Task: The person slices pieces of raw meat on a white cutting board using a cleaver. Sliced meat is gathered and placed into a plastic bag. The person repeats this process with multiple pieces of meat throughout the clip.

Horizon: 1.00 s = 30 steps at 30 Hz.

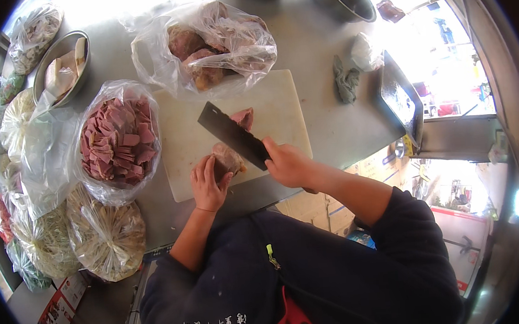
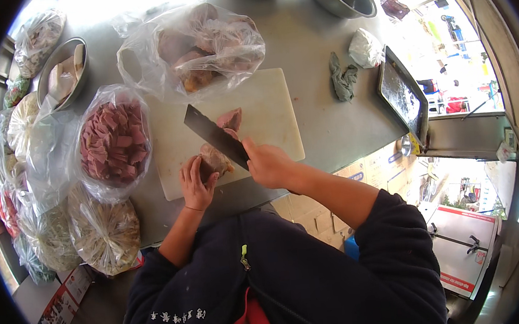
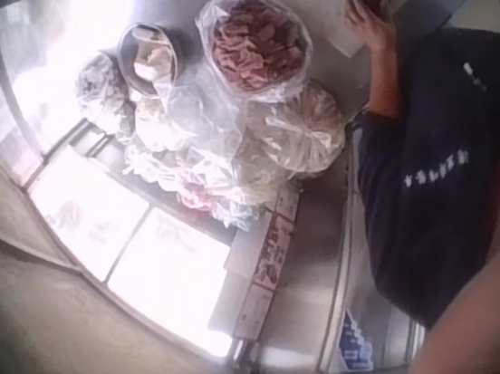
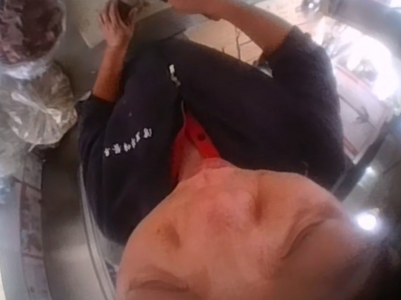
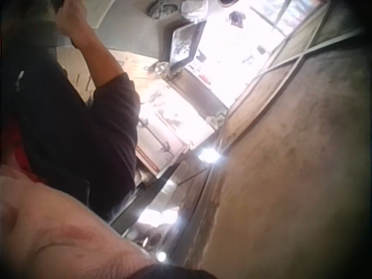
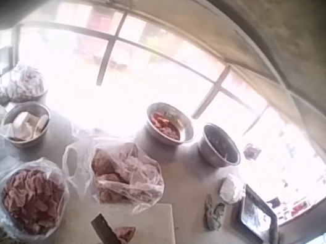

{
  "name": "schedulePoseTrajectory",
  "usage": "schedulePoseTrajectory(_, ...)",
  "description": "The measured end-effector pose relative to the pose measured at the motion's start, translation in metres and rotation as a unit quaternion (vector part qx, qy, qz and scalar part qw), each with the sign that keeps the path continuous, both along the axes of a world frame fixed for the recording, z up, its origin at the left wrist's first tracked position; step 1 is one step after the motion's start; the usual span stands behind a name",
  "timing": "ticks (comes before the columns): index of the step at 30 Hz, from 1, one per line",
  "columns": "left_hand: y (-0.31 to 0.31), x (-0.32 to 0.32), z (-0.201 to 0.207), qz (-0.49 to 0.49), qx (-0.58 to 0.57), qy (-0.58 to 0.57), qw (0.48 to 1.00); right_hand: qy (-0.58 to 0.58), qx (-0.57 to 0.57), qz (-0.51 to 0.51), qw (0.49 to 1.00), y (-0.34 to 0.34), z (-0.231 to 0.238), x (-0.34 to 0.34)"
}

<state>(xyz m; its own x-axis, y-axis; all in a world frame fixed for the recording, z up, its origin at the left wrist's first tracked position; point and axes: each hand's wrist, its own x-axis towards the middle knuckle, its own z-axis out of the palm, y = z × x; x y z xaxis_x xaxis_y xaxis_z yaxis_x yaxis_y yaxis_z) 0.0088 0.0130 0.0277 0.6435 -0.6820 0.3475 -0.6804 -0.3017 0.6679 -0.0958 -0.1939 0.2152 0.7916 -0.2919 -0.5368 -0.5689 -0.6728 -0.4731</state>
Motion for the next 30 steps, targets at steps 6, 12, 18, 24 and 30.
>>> schedulePoseTrajectory(6, -0.001, 0.002, -0.013, -0.022, -0.040, 0.034, 0.998, 0.049, 0.005, 0.023, 0.999, 0.011, 0.007, -0.001)
schedulePoseTrajectory(12, -0.002, 0.007, -0.011, -0.029, -0.040, 0.026, 0.998, 0.096, 0.042, 0.041, 0.994, 0.012, -0.015, 0.035)
schedulePoseTrajectory(18, -0.006, 0.006, -0.017, -0.045, -0.051, 0.014, 0.998, 0.047, -0.012, 0.038, 0.998, 0.034, -0.086, 0.029)
schedulePoseTrajectory(24, -0.007, 0.005, -0.007, -0.039, -0.030, 0.014, 0.999, -0.009, -0.010, 0.005, 1.000, 0.043, -0.101, 0.018)
schedulePoseTrajectory(30, 0.003, 0.002, 0.004, -0.052, -0.018, 0.005, 0.998, -0.020, -0.021, 0.044, 0.999, 0.000, -0.083, 0.010)
